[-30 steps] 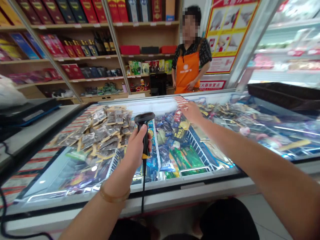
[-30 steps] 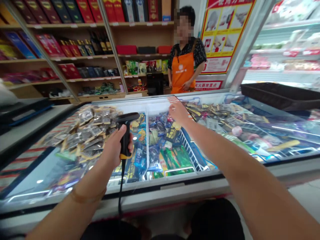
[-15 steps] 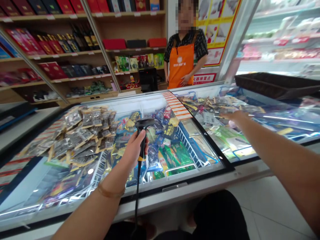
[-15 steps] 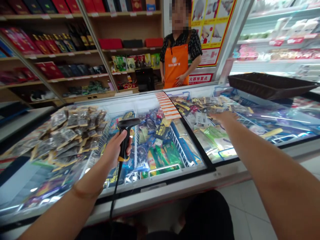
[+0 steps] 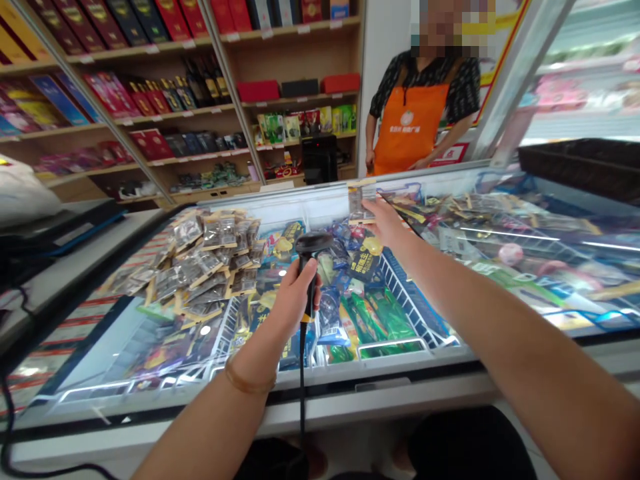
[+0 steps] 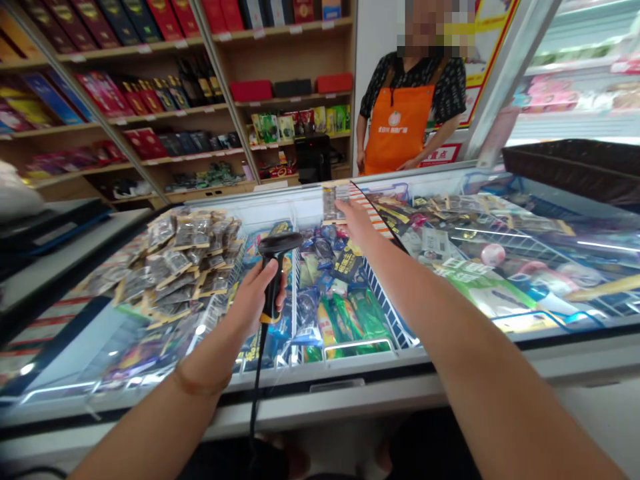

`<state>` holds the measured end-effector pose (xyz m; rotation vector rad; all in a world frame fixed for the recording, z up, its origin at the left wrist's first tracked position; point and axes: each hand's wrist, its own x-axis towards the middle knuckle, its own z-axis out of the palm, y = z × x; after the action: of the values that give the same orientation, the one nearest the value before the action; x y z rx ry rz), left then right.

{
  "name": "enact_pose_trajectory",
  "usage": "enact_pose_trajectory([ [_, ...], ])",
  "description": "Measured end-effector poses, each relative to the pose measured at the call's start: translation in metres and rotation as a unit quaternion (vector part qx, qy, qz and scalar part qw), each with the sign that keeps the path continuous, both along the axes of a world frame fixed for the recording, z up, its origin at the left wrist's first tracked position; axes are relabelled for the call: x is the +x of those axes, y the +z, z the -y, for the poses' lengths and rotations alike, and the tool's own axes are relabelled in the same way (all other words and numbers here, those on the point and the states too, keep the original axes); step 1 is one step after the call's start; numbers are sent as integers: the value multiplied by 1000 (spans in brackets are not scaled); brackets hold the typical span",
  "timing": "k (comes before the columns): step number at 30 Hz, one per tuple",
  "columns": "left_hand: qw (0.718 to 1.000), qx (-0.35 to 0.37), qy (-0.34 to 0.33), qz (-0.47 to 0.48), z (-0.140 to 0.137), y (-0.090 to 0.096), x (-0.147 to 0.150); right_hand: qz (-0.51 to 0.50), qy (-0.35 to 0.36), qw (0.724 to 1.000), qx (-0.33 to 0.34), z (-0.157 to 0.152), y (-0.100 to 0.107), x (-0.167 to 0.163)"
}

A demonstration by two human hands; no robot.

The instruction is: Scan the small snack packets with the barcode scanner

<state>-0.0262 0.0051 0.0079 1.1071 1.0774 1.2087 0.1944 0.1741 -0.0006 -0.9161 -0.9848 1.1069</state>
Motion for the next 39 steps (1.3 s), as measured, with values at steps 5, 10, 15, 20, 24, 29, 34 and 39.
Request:
enact_pose_trajectory([
  [5, 1000, 8, -5, -14, 2, 0, -2, -85, 97, 992, -17, -1, -15, -68],
  [10, 1000, 11, 1, -14, 3, 2, -1, -82, 129, 988, 7, 2, -24, -71],
  [15, 999, 18, -10, -32, 3, -2, 0, -84, 115, 990, 9, 2, -22, -70],
  [20, 999, 7, -13, -47, 3, -3, 2, -96, 128, 987, 20, 2, -23, -72],
  [24, 998, 1, -20, -57, 3, -2, 4, -97, 121, 988, 4, 1, -23, -73],
  [29, 998, 2, -33, -59, 1, -6, 4, -78, 108, 991, -4, -3, -25, -75],
  [34, 997, 13, -44, -64, -1, -10, 2, -63, 111, 992, 2, -6, -28, -76],
  [39, 996, 16, -44, -70, -1, -10, 4, -48, 110, 993, 7, -11, -35, -73],
])
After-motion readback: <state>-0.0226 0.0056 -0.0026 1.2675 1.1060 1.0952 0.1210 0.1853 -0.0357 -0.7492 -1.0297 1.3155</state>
